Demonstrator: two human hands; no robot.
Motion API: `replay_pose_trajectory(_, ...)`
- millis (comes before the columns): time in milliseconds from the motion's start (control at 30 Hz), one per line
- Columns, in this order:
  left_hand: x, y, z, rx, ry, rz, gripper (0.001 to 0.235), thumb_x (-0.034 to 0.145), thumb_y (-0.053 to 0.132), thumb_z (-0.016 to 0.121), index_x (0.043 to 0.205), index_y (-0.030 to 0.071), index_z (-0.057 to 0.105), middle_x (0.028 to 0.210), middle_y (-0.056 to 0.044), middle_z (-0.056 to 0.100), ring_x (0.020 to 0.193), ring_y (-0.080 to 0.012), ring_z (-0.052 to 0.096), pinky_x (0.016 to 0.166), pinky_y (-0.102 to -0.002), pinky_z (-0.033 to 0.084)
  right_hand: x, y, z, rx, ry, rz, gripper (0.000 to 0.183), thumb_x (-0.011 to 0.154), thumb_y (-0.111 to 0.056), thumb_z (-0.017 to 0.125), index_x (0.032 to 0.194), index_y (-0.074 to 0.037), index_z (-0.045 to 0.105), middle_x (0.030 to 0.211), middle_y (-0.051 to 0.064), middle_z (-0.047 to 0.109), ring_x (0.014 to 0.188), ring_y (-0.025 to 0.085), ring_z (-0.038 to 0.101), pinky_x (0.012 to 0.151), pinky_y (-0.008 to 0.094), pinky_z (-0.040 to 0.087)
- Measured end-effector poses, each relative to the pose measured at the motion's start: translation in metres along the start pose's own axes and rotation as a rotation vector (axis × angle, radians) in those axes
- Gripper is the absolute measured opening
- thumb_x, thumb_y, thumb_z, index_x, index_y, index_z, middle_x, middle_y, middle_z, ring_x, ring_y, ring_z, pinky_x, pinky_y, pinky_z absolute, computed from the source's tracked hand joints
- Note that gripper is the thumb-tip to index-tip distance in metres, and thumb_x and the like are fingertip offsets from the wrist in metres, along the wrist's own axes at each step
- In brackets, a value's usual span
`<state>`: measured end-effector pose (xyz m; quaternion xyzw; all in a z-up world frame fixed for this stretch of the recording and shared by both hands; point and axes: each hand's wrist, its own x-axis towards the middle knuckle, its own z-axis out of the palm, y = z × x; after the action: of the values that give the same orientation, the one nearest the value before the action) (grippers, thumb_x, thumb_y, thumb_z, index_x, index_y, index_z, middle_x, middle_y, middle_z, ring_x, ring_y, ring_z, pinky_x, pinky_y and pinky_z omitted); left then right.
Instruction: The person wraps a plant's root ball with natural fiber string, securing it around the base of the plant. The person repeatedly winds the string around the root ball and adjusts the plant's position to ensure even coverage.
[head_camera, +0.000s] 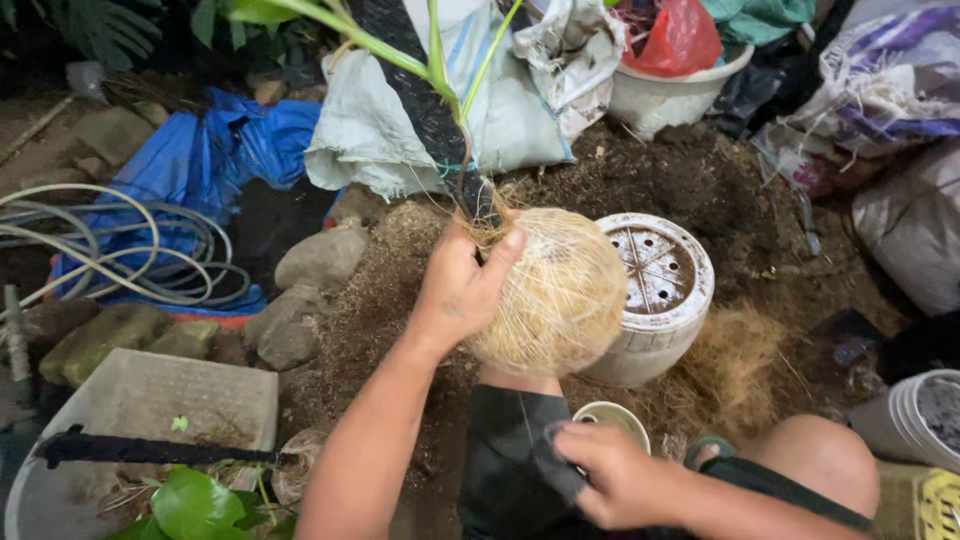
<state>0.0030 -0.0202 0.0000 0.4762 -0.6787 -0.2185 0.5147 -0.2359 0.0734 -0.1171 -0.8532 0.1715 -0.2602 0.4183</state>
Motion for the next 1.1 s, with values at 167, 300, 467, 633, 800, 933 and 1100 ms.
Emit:
replay_pose_trajectory(167,-0.006,-0.008,0.006,0.065,-0.093,-0.026,0.034,0.102,0.03,0.062,0.12,0.001,0.063,0.11,-0.014,0.07,0.103,-0.0274,0.067,0.095,-0.04,0.052,0.032,-0.037,-0.098,-0.311,0.021,-0.19,0.05,0.056,-0.013,0.078,0.101,-0.005,0.059,0.087,0.014,0.06,0.079,0.038,0.062,0.065,0.046,0.052)
replay_pose_trajectory(300,-0.025,-0.001,0.005,-0.005,-0.188,-0.062,0.033,0.1,0.029,0.062,0.118,0.002,0.062,0.11,-0.013,0.069,0.105,-0.0263,0.067,0.096,-0.041,0.052,0.112,0.013,-0.167,-0.533,0.254,-0.199,0.031,0.068,0.0,0.073,0.097,-0.003,0.063,0.092,0.015,0.062,0.087,0.037,0.063,0.075,0.042,0.053)
replay_pose_trajectory(467,-0.032,0.014,0.002,-0.157,-0.193,-0.001,0.031,0.103,0.025,0.061,0.124,0.003,0.063,0.113,-0.01,0.069,0.106,-0.02,0.067,0.098,-0.037,0.052,0.145,0.101,-0.125,0.425,0.391,0.405,0.016,0.096,-0.007,0.066,0.111,-0.004,0.067,0.105,0.011,0.069,0.096,0.029,0.064,0.085,0.039,0.05)
replay_pose_trajectory(633,-0.025,0.013,-0.004,-0.232,-0.109,-0.065,0.03,0.103,0.023,0.061,0.125,0.003,0.065,0.107,-0.005,0.069,0.099,-0.0149,0.064,0.093,-0.033,0.053,0.071,0.106,0.001,0.673,0.394,0.419,0.037,0.089,-0.001,0.06,0.125,-0.003,0.06,0.125,0.016,0.065,0.117,0.033,0.058,0.1,0.041,0.045)
replay_pose_trajectory(800,-0.012,-0.003,-0.007,-0.08,-0.044,-0.079,0.029,0.103,0.025,0.06,0.119,0.003,0.068,0.098,-0.006,0.07,0.095,-0.016,0.066,0.088,-0.033,0.054,0.009,0.011,0.006,-0.03,0.033,0.154,0.009,0.084,-0.003,0.068,0.092,-0.001,0.065,0.087,0.019,0.063,0.084,0.039,0.064,0.073,0.045,0.052)
replay_pose_trajectory(933,-0.012,-0.01,-0.001,-0.047,-0.049,-0.099,0.031,0.102,0.028,0.061,0.117,0.002,0.068,0.1,-0.008,0.072,0.095,-0.0168,0.068,0.088,-0.034,0.055,0.019,-0.042,-0.063,-0.224,0.079,-0.174,0.027,0.063,-0.003,0.068,0.088,-0.005,0.057,0.075,0.015,0.053,0.069,0.039,0.057,0.059,0.048,0.045)
replay_pose_trajectory(1100,-0.023,-0.001,0.003,0.01,-0.255,-0.278,0.032,0.101,0.029,0.057,0.12,0.008,0.073,0.095,-0.008,0.074,0.089,-0.0182,0.07,0.085,-0.035,0.056,0.099,-0.011,-0.146,-0.546,0.219,-0.104,0.031,0.064,0.002,0.066,0.095,-0.004,0.064,0.09,0.016,0.063,0.083,0.036,0.065,0.072,0.043,0.053)
